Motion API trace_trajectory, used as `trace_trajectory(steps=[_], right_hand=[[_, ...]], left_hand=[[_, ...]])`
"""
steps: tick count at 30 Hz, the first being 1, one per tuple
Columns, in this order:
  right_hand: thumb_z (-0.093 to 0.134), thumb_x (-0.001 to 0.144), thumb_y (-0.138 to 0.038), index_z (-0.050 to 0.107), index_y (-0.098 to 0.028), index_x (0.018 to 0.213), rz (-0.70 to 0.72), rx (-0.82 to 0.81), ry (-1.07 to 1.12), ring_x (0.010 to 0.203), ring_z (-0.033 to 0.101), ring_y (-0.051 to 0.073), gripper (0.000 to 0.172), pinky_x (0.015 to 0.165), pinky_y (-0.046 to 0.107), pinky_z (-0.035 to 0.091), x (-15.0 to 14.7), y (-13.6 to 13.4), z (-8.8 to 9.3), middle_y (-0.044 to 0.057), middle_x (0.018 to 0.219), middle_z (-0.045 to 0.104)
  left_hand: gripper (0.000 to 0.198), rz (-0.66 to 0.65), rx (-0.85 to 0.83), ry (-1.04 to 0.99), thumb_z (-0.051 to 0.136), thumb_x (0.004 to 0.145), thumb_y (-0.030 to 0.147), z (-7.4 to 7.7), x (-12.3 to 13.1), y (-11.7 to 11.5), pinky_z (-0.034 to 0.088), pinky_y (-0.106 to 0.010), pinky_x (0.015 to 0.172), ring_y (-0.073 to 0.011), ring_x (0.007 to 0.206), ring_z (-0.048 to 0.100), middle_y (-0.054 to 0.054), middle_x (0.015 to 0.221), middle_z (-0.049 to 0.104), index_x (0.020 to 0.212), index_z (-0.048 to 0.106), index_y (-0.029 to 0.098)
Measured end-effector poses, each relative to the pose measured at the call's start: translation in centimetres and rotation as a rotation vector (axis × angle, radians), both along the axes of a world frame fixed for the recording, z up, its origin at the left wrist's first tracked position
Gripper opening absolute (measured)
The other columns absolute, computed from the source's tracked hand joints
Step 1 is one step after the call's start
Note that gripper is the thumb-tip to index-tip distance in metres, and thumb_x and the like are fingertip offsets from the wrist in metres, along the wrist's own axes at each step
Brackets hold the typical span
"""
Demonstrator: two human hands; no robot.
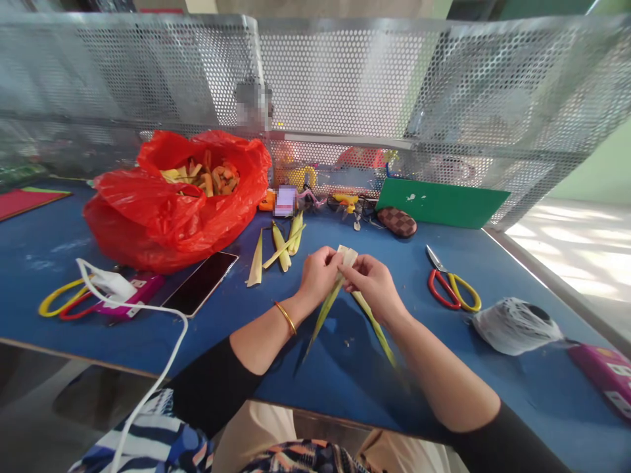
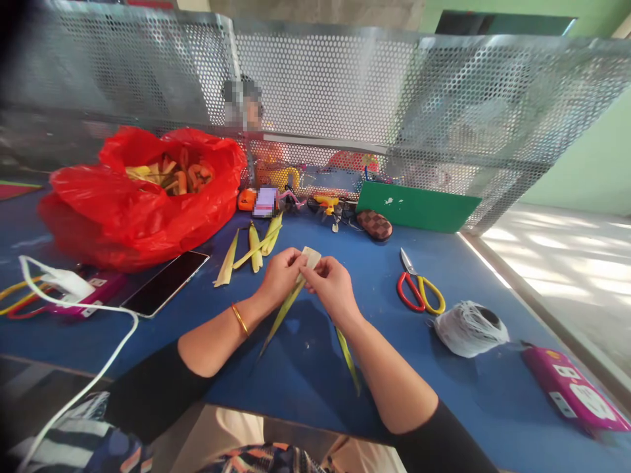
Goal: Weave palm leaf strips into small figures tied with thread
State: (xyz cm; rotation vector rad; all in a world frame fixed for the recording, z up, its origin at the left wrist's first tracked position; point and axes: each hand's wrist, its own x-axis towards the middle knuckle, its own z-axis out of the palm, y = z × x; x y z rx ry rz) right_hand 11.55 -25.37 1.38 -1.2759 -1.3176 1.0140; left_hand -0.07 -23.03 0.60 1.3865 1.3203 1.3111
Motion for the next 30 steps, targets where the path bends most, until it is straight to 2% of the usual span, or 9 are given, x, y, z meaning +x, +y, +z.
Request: trace_trajectory(steps=[2, 7, 12, 17, 20, 24, 27, 30], right_hand=[[0.073, 0.06, -0.05, 0.055, -0.02, 0.065, 0.048, -0.077, 0.083, 0.048, 0.053, 0.013, 0.035, 0.049, 0.026, 0.045, 0.0, 0.2, -0.3, -0.002, 0.052, 0.056], [0.069, 0.065, -0.046, 0.056, -0.02, 0.066, -0.101, 0.098, 0.006, 0.05, 0.049, 0.011, 0.029, 0.049, 0.025, 0.04, 0.4, 0.8, -0.9, -0.003, 0.055, 0.056], [0.062, 0.071, -0.045, 0.054, -0.021, 0.064, -0.101, 0.129, -0.155, 0.05, 0.046, 0.012, 0.026, 0.05, 0.026, 0.035, 0.6, 0.7, -1.1, -0.003, 0.054, 0.054], [0.058, 0.077, -0.037, 0.057, -0.021, 0.068, -0.143, 0.323, -0.332, 0.054, 0.049, 0.012, 0.019, 0.055, 0.025, 0.037, 0.1, -0.4, -0.2, -0.002, 0.06, 0.059], [0.064, 0.074, -0.043, 0.058, -0.021, 0.07, -0.11, 0.253, -0.259, 0.054, 0.051, 0.013, 0.023, 0.054, 0.025, 0.039, -0.2, -0.5, -0.2, -0.001, 0.06, 0.061], [0.065, 0.07, -0.05, 0.053, -0.022, 0.061, -0.025, 0.081, -0.09, 0.046, 0.047, 0.012, 0.032, 0.048, 0.026, 0.039, -0.1, 0.2, -0.9, -0.004, 0.05, 0.053], [0.064, 0.071, -0.047, 0.053, -0.021, 0.063, -0.089, 0.119, -0.066, 0.048, 0.046, 0.012, 0.029, 0.05, 0.026, 0.038, 0.1, 0.6, -1.3, -0.004, 0.051, 0.053], [0.061, 0.074, -0.044, 0.052, -0.022, 0.064, -0.125, 0.163, -0.136, 0.049, 0.043, 0.011, 0.026, 0.051, 0.026, 0.035, 0.2, 0.5, -1.1, -0.004, 0.052, 0.052]], left_hand=[[0.017, 0.011, -0.022, -0.036, 0.058, 0.08, 0.021, 0.0, 0.1, -0.1, 0.035, -0.022, 0.057, -0.0106, 0.058, 0.048, 0.004, 0.057, 0.054, 0.063, 0.057, 0.017], [0.017, -0.084, -0.222, -0.207, 0.056, 0.082, 0.027, 0.0, 0.7, -0.7, 0.033, -0.022, 0.042, -0.0108, 0.044, 0.046, 0.006, 0.051, 0.05, 0.066, 0.054, 0.02], [0.02, -0.052, -0.166, -0.165, 0.055, 0.08, 0.026, -0.3, 0.9, -0.6, 0.032, -0.02, 0.043, -0.0095, 0.043, 0.042, 0.006, 0.048, 0.046, 0.062, 0.051, 0.02], [0.017, -0.06, -0.07, -0.138, 0.057, 0.077, 0.026, -0.8, 0.6, -0.4, 0.032, -0.021, 0.049, -0.0091, 0.049, 0.04, 0.006, 0.051, 0.046, 0.062, 0.052, 0.019], [0.017, -0.015, -0.004, -0.098, 0.056, 0.076, 0.027, -1.0, 0.3, -0.2, 0.033, -0.021, 0.051, -0.0099, 0.053, 0.042, 0.005, 0.055, 0.048, 0.061, 0.052, 0.019], [0.019, 0.035, 0.026, -0.082, 0.054, 0.078, 0.031, -0.9, 0.3, 0.0, 0.035, -0.022, 0.052, -0.0115, 0.055, 0.045, 0.004, 0.054, 0.049, 0.063, 0.052, 0.02], [0.021, -0.014, -0.034, -0.1, 0.054, 0.079, 0.035, -0.7, 0.5, -0.3, 0.034, -0.022, 0.049, -0.0115, 0.051, 0.045, 0.005, 0.051, 0.047, 0.063, 0.052, 0.021], [0.022, -0.059, -0.081, -0.09, 0.051, 0.08, 0.033, -0.7, 0.7, -0.6, 0.031, -0.022, 0.046, -0.0108, 0.048, 0.041, 0.005, 0.049, 0.044, 0.061, 0.051, 0.021]])
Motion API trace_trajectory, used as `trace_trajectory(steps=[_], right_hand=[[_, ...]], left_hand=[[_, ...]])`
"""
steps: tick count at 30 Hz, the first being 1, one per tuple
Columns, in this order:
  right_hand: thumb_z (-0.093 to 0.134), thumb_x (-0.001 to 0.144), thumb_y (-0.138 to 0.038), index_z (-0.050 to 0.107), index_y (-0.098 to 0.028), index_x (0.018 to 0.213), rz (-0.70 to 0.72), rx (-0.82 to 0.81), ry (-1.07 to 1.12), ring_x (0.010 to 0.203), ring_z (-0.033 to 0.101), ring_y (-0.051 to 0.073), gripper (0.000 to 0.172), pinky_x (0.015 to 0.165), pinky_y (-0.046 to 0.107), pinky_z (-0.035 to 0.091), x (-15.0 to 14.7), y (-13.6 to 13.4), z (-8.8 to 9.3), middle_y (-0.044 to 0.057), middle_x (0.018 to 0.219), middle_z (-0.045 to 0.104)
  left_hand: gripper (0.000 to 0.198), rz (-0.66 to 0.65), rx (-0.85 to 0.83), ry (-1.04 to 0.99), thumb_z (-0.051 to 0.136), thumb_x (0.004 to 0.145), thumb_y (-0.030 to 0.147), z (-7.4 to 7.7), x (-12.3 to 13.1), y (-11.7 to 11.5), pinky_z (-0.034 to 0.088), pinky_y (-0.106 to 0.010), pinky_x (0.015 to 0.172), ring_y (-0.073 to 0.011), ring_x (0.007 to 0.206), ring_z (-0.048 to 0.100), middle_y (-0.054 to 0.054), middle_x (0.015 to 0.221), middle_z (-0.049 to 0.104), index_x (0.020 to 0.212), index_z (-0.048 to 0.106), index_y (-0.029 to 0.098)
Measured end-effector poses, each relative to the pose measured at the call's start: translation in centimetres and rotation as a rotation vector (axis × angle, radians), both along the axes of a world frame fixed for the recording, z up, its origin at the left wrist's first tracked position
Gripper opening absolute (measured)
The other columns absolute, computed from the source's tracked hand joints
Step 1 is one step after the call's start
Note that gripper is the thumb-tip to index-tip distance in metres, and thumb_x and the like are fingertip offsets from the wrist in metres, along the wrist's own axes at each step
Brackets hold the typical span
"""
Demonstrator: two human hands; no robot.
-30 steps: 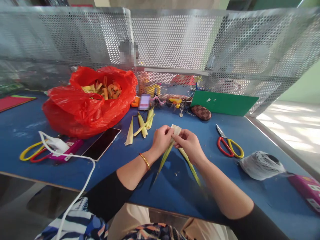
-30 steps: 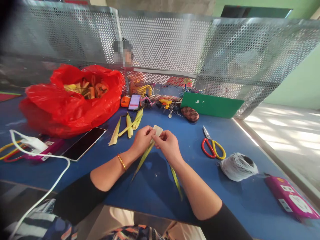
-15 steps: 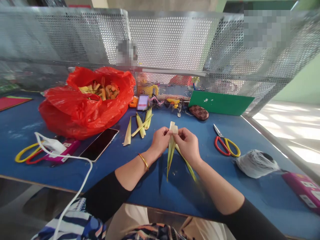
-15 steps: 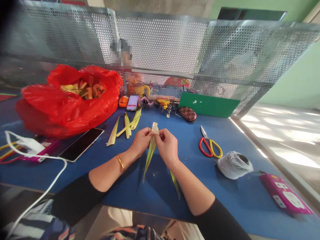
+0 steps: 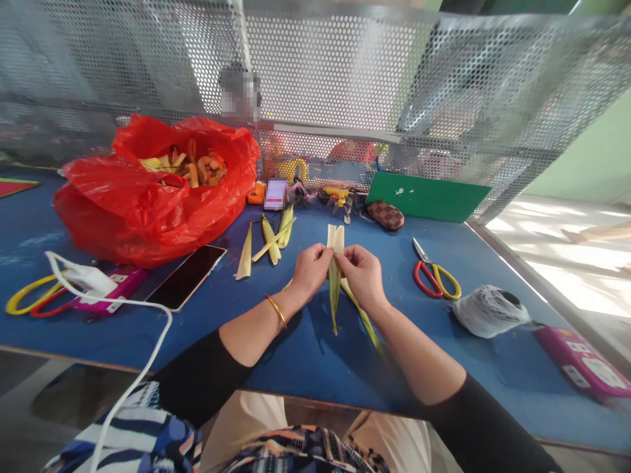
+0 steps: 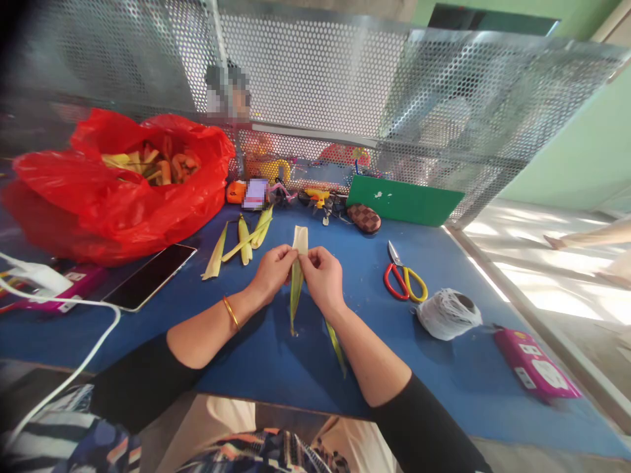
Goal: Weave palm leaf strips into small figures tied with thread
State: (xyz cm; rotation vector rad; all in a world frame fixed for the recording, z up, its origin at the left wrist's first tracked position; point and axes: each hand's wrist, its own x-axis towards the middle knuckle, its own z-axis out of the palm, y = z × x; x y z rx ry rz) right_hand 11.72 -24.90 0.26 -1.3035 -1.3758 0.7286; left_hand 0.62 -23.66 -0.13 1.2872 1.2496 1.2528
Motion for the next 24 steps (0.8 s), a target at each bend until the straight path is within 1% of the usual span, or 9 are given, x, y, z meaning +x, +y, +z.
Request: trace_trajectory(steps=[4, 6, 9, 11, 13, 16, 18, 21, 24], right_hand=[[0.056, 0.078, -0.037, 0.052, -0.022, 0.066, -0.004, 0.128, -0.175, 0.055, 0.045, 0.012, 0.019, 0.055, 0.026, 0.034, -0.2, -0.9, 0.7, -0.003, 0.058, 0.052], [0.055, 0.079, -0.035, 0.052, -0.023, 0.069, 0.011, 0.179, -0.206, 0.057, 0.047, 0.012, 0.016, 0.058, 0.026, 0.036, -0.3, -1.2, 0.9, -0.002, 0.062, 0.055], [0.059, 0.077, -0.036, 0.054, -0.022, 0.072, 0.054, 0.11, -0.126, 0.056, 0.048, 0.012, 0.015, 0.056, 0.026, 0.037, -0.4, -1.0, 0.6, -0.002, 0.063, 0.058], [0.062, 0.073, -0.037, 0.054, -0.022, 0.068, 0.092, 0.014, -0.064, 0.053, 0.046, 0.012, 0.018, 0.053, 0.025, 0.036, -0.4, -0.6, 0.2, -0.003, 0.058, 0.056], [0.062, 0.073, -0.038, 0.052, -0.021, 0.065, 0.113, -0.031, -0.014, 0.051, 0.044, 0.011, 0.021, 0.051, 0.025, 0.034, -0.4, -0.4, 0.0, -0.004, 0.055, 0.052], [0.061, 0.075, -0.036, 0.051, -0.021, 0.064, 0.074, 0.062, 0.011, 0.052, 0.041, 0.01, 0.02, 0.052, 0.024, 0.033, -0.4, -0.7, 0.2, -0.005, 0.055, 0.049], [0.061, 0.077, -0.035, 0.054, -0.021, 0.067, 0.068, 0.124, -0.005, 0.054, 0.043, 0.01, 0.018, 0.054, 0.024, 0.035, -0.5, -1.0, 0.5, -0.005, 0.058, 0.053], [0.06, 0.077, -0.036, 0.062, -0.021, 0.075, 0.14, 0.084, -0.031, 0.059, 0.051, 0.012, 0.016, 0.058, 0.025, 0.04, -0.7, -1.2, 0.7, -0.002, 0.065, 0.062], [0.059, 0.077, -0.04, 0.062, -0.021, 0.072, 0.2, 0.011, -0.052, 0.058, 0.052, 0.013, 0.02, 0.058, 0.026, 0.041, -0.8, -1.1, 0.4, -0.002, 0.063, 0.062]], left_hand=[[0.016, 0.001, 0.002, -0.032, 0.054, 0.076, 0.026, -0.2, 0.0, -0.1, 0.029, -0.021, 0.046, -0.0092, 0.048, 0.038, 0.007, 0.05, 0.043, 0.061, 0.051, 0.02], [0.015, -0.015, -0.005, -0.074, 0.055, 0.075, 0.026, -0.2, -0.1, 0.0, 0.03, -0.021, 0.047, -0.0091, 0.048, 0.037, 0.007, 0.05, 0.042, 0.062, 0.051, 0.02], [0.018, 0.028, 0.014, -0.069, 0.053, 0.078, 0.028, -0.2, -0.3, 0.4, 0.031, -0.022, 0.048, -0.0099, 0.047, 0.038, 0.007, 0.049, 0.041, 0.062, 0.05, 0.02], [0.021, 0.064, 0.043, -0.029, 0.052, 0.08, 0.03, -0.2, -0.5, 0.6, 0.032, -0.022, 0.048, -0.0103, 0.048, 0.039, 0.007, 0.048, 0.041, 0.062, 0.05, 0.021], [0.022, 0.075, 0.067, 0.003, 0.053, 0.081, 0.032, -0.2, -0.7, 0.9, 0.033, -0.022, 0.049, -0.0107, 0.048, 0.041, 0.006, 0.049, 0.042, 0.062, 0.05, 0.021], [0.023, 0.094, 0.056, -0.006, 0.053, 0.082, 0.032, -0.2, -0.8, 1.1, 0.034, -0.023, 0.049, -0.0106, 0.047, 0.042, 0.006, 0.049, 0.044, 0.062, 0.05, 0.02], [0.022, 0.112, 0.015, -0.051, 0.053, 0.082, 0.031, 0.0, -0.8, 1.2, 0.033, -0.022, 0.047, -0.0099, 0.045, 0.041, 0.006, 0.049, 0.044, 0.064, 0.051, 0.02], [0.018, 0.112, -0.045, -0.14, 0.054, 0.082, 0.029, 0.2, -0.8, 1.2, 0.031, -0.022, 0.045, -0.009, 0.043, 0.038, 0.006, 0.049, 0.044, 0.067, 0.053, 0.02], [0.017, 0.111, -0.011, -0.149, 0.055, 0.082, 0.028, 0.1, -0.9, 1.4, 0.032, -0.022, 0.048, -0.0093, 0.047, 0.04, 0.005, 0.053, 0.047, 0.067, 0.055, 0.019]])
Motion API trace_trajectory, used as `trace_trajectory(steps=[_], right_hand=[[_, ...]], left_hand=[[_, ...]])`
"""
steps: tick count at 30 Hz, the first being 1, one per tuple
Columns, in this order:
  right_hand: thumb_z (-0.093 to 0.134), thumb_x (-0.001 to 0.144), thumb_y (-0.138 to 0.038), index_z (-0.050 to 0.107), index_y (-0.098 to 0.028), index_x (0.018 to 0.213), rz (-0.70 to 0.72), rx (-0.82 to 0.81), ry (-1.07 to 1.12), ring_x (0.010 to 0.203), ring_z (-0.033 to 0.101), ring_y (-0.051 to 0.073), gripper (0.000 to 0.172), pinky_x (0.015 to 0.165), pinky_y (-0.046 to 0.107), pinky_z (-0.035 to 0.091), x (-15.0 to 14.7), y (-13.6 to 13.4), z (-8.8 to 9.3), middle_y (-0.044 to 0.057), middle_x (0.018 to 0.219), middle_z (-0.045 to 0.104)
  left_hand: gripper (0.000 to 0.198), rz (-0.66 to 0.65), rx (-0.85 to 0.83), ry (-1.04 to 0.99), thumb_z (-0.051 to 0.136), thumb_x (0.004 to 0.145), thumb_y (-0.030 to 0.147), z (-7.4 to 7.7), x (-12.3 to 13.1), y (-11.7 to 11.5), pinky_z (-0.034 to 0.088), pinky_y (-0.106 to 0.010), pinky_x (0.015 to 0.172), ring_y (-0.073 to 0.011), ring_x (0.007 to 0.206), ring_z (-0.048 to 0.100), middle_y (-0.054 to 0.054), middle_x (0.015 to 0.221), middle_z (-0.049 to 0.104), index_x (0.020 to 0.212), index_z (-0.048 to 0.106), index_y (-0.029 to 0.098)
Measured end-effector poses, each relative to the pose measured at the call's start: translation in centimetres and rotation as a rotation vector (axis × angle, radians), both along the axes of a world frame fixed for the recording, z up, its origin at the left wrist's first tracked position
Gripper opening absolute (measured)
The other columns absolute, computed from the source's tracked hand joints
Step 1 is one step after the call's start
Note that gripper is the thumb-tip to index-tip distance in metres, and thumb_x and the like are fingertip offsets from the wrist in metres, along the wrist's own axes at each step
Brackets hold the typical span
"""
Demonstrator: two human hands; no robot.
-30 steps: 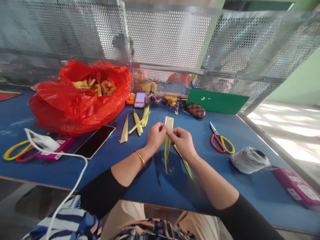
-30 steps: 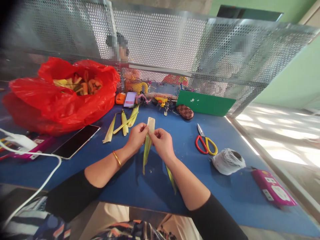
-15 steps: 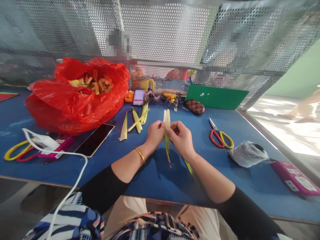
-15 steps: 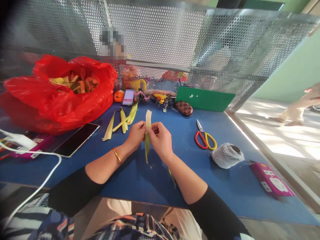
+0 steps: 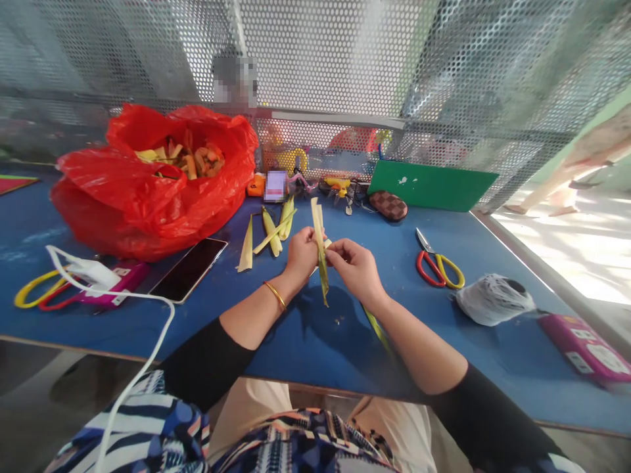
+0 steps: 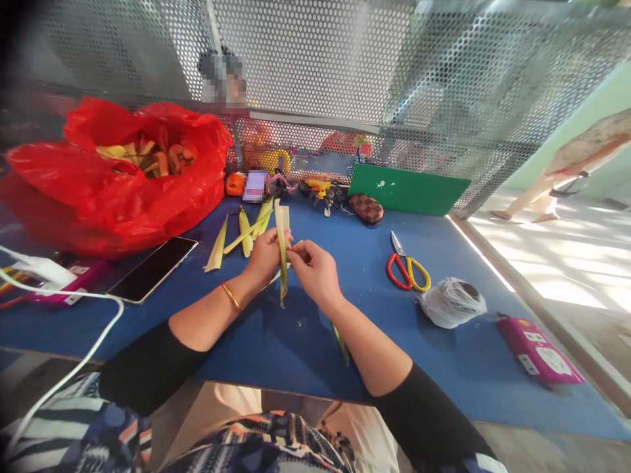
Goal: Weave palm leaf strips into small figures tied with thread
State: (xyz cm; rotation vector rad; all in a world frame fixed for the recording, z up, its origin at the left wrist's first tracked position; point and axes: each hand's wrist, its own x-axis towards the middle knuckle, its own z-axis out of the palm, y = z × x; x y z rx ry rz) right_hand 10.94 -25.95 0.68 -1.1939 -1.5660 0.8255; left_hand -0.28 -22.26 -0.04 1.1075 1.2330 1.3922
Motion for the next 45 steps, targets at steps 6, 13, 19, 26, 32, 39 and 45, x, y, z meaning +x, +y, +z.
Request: trace_trajectory(steps=[6, 13, 19, 26, 32, 39, 45], right_hand=[[0.063, 0.076, -0.043, 0.059, -0.022, 0.067, -0.007, -0.012, -0.011, 0.055, 0.052, 0.012, 0.024, 0.055, 0.025, 0.041, 0.0, 0.2, -0.3, -0.003, 0.057, 0.059], [0.078, 0.06, -0.056, 0.058, -0.02, 0.065, -0.001, -0.247, 0.149, 0.049, 0.056, 0.012, 0.041, 0.045, 0.023, 0.043, 0.1, 0.5, 0.0, -0.003, 0.055, 0.058], [0.08, 0.054, -0.051, 0.057, -0.019, 0.063, 0.091, -0.388, 0.342, 0.052, 0.059, 0.01, 0.04, 0.047, 0.021, 0.046, -0.3, 0.4, 0.3, -0.003, 0.058, 0.061], [0.072, 0.062, -0.048, 0.05, -0.022, 0.062, -0.092, -0.151, 0.38, 0.054, 0.057, 0.011, 0.034, 0.049, 0.022, 0.045, 0.9, 1.5, 0.1, -0.004, 0.055, 0.056], [0.068, 0.067, -0.043, 0.053, -0.022, 0.066, -0.175, -0.003, 0.372, 0.055, 0.053, 0.011, 0.025, 0.053, 0.024, 0.044, 1.5, 2.0, 0.3, -0.005, 0.056, 0.055], [0.066, 0.067, -0.039, 0.054, -0.021, 0.063, -0.2, 0.005, 0.284, 0.056, 0.049, 0.012, 0.021, 0.056, 0.026, 0.042, 1.1, 1.7, -0.2, -0.004, 0.056, 0.054], [0.061, 0.076, -0.033, 0.052, -0.021, 0.063, -0.239, 0.169, 0.19, 0.058, 0.045, 0.011, 0.019, 0.059, 0.026, 0.039, 1.0, 1.4, -0.4, -0.004, 0.058, 0.053]], left_hand=[[0.018, 0.094, 0.12, 0.178, 0.055, 0.081, 0.024, -0.3, -0.3, 0.3, 0.032, -0.023, 0.054, -0.0108, 0.056, 0.044, 0.004, 0.057, 0.051, 0.064, 0.056, 0.018], [0.016, 0.066, 0.158, 0.131, 0.061, 0.079, 0.026, 0.3, 0.0, -0.2, 0.036, -0.023, 0.056, -0.0103, 0.055, 0.047, 0.004, 0.057, 0.053, 0.066, 0.056, 0.018], [0.018, 0.011, 0.158, 0.102, 0.066, 0.076, 0.028, 0.3, 0.1, -0.2, 0.039, -0.023, 0.058, -0.01, 0.056, 0.049, 0.003, 0.057, 0.055, 0.063, 0.057, 0.018], [0.019, -0.154, 0.001, -0.002, 0.066, 0.076, 0.03, 1.2, 0.4, -1.2, 0.038, -0.023, 0.052, -0.0095, 0.053, 0.049, 0.003, 0.059, 0.057, 0.064, 0.058, 0.017], [0.015, -0.311, -0.104, 0.013, 0.06, 0.079, 0.024, 1.7, 0.5, -1.9, 0.035, -0.021, 0.043, -0.0093, 0.046, 0.05, 0.003, 0.052, 0.054, 0.066, 0.059, 0.017], [0.012, -0.25, -0.055, -0.008, 0.063, 0.076, 0.024, 1.1, 0.7, -1.7, 0.035, -0.02, 0.042, -0.0085, 0.045, 0.047, 0.003, 0.053, 0.054, 0.067, 0.059, 0.017], [0.011, -0.236, -0.103, -0.174, 0.066, 0.071, 0.023, 1.2, 0.8, -1.6, 0.035, -0.018, 0.041, -0.0075, 0.046, 0.047, 0.004, 0.052, 0.052, 0.066, 0.059, 0.017]])
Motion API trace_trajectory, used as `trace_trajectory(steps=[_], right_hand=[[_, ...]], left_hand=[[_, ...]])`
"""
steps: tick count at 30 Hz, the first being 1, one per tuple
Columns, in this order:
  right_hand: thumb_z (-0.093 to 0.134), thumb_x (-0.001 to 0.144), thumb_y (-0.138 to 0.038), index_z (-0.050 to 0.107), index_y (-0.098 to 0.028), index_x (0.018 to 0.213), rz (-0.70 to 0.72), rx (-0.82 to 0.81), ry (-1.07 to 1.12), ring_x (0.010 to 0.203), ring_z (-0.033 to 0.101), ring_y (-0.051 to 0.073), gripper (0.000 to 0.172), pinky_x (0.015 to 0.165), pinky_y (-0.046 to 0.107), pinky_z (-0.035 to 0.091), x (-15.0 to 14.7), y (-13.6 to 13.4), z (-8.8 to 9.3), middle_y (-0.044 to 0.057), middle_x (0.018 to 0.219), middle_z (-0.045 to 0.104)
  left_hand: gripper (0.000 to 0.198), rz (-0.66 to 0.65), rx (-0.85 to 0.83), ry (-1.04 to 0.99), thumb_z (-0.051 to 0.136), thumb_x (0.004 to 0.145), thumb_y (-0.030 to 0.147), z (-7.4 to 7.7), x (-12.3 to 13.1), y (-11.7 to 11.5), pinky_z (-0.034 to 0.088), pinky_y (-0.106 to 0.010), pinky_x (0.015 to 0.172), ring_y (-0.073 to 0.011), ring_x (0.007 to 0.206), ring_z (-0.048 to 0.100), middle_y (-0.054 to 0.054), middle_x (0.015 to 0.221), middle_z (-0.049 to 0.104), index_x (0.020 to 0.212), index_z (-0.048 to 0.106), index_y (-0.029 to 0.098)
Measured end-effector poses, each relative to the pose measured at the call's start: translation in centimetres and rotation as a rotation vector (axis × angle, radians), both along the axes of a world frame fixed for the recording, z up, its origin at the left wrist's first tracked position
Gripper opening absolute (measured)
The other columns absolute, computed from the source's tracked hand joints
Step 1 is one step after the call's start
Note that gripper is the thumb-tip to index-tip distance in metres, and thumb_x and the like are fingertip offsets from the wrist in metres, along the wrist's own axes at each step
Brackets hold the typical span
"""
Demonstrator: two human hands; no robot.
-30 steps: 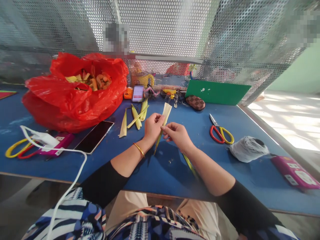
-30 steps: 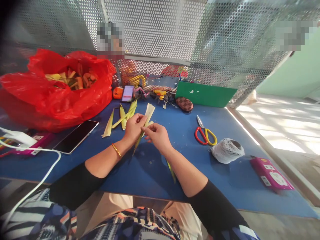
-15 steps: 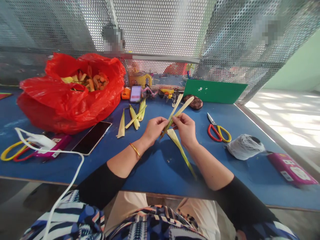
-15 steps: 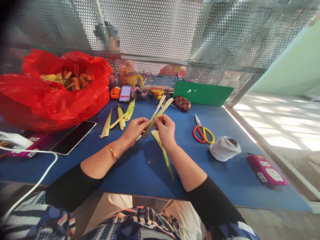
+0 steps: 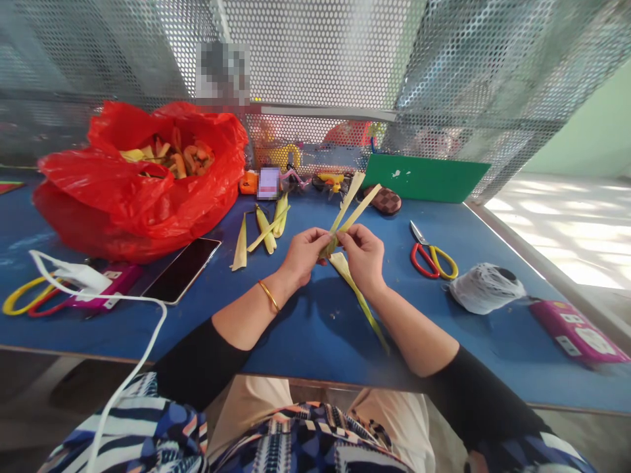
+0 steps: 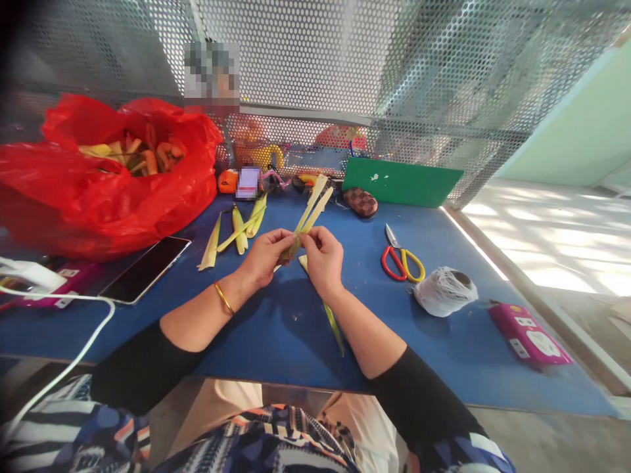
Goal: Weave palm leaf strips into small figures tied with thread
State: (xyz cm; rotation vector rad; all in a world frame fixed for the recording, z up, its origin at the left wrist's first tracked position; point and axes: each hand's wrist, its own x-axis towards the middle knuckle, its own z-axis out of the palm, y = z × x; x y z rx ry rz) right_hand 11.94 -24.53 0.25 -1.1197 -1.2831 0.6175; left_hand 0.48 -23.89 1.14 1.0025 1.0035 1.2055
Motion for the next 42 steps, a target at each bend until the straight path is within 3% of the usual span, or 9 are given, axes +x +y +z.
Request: trace_trajectory(steps=[6, 12, 17, 20, 23, 30, 35, 38, 42], right_hand=[[0.061, 0.082, -0.031, 0.056, -0.021, 0.071, 0.073, 0.179, -0.099, 0.064, 0.053, 0.012, 0.016, 0.064, 0.026, 0.044, -0.2, -1.0, 0.4, -0.003, 0.066, 0.059], [0.065, 0.081, -0.035, 0.057, -0.023, 0.077, 0.138, 0.282, 0.264, 0.056, 0.055, 0.01, 0.015, 0.055, 0.024, 0.045, 1.1, -1.6, 3.3, -0.004, 0.064, 0.061], [0.075, 0.069, -0.039, 0.059, -0.02, 0.066, 0.112, 0.001, 0.283, 0.052, 0.049, 0.008, 0.026, 0.051, 0.022, 0.041, 1.9, -0.3, 3.2, -0.004, 0.057, 0.057], [0.08, 0.06, -0.042, 0.063, -0.018, 0.065, 0.203, -0.217, 0.275, 0.053, 0.051, 0.008, 0.029, 0.053, 0.023, 0.042, 1.7, 0.5, 2.2, -0.002, 0.061, 0.062], [0.079, 0.058, -0.042, 0.066, -0.018, 0.066, 0.27, -0.233, 0.29, 0.052, 0.05, 0.008, 0.029, 0.055, 0.024, 0.043, 1.6, 0.8, 1.7, -0.001, 0.062, 0.064], [0.075, 0.06, -0.034, 0.064, -0.019, 0.061, 0.071, -0.036, 0.359, 0.051, 0.049, 0.01, 0.019, 0.053, 0.025, 0.041, 3.1, 1.7, 2.3, -0.002, 0.055, 0.06], [0.072, 0.065, -0.034, 0.058, -0.021, 0.06, -0.049, 0.098, 0.418, 0.054, 0.048, 0.009, 0.02, 0.057, 0.026, 0.042, 4.8, 2.2, 3.1, 0.0, 0.071, 0.067], [0.07, 0.067, -0.034, 0.065, -0.021, 0.065, 0.084, -0.012, 0.278, 0.063, 0.053, 0.012, 0.015, 0.064, 0.027, 0.043, 4.9, 2.0, 3.1, 0.0, 0.073, 0.068], [0.068, 0.067, -0.034, 0.068, -0.018, 0.068, 0.473, -0.268, 0.073, 0.071, 0.059, 0.015, 0.016, 0.073, 0.03, 0.045, 3.2, 1.0, 2.5, 0.002, 0.071, 0.068]], left_hand=[[0.007, 0.113, 0.011, -0.002, 0.06, 0.074, 0.013, -0.3, -0.3, 0.6, 0.03, -0.018, 0.037, -0.0037, 0.039, 0.039, 0.006, 0.054, 0.049, 0.067, 0.058, 0.015], [0.014, 0.231, -0.008, 0.034, 0.054, 0.082, 0.01, -0.5, -0.9, 1.6, 0.024, -0.019, 0.035, -0.0021, 0.034, 0.034, 0.006, 0.056, 0.05, 0.068, 0.058, 0.014], [0.01, 0.109, 0.034, 0.082, 0.061, 0.079, 0.016, 0.0, -0.7, 1.0, 0.026, -0.019, 0.037, -0.0036, 0.037, 0.039, 0.005, 0.058, 0.054, 0.069, 0.061, 0.015], [0.012, -0.004, 0.075, 0.118, 0.063, 0.077, 0.021, 0.3, -0.3, 0.3, 0.027, -0.019, 0.039, -0.0042, 0.039, 0.039, 0.006, 0.055, 0.054, 0.067, 0.062, 0.015], [0.014, -0.091, 0.072, 0.166, 0.066, 0.074, 0.024, 0.4, -0.1, 0.0, 0.026, -0.019, 0.042, -0.0044, 0.041, 0.037, 0.006, 0.05, 0.052, 0.064, 0.064, 0.015], [0.013, -0.222, 0.056, 0.284, 0.067, 0.073, 0.025, 0.4, -0.9, 0.4, 0.021, -0.02, 0.042, -0.0039, 0.038, 0.032, 0.006, 0.049, 0.049, 0.065, 0.067, 0.015], [0.012, 0.009, 0.133, 0.491, 0.061, 0.073, 0.016, 0.0, -2.5, 1.9, 0.03, -0.022, 0.047, -0.0079, 0.045, 0.041, 0.004, 0.05, 0.052, 0.062, 0.065, 0.017], [0.013, 0.162, 0.238, 0.474, 0.063, 0.075, 0.024, 0.4, -3.1, 2.3, 0.032, -0.023, 0.052, -0.0097, 0.054, 0.047, 0.001, 0.058, 0.058, 0.066, 0.069, 0.017], [0.038, -0.114, 0.174, 0.17, 0.073, 0.068, 0.052, 1.1, -2.8, 1.6, 0.029, -0.023, 0.049, -0.0082, 0.051, 0.042, 0.002, 0.058, 0.054, 0.077, 0.072, 0.016]])
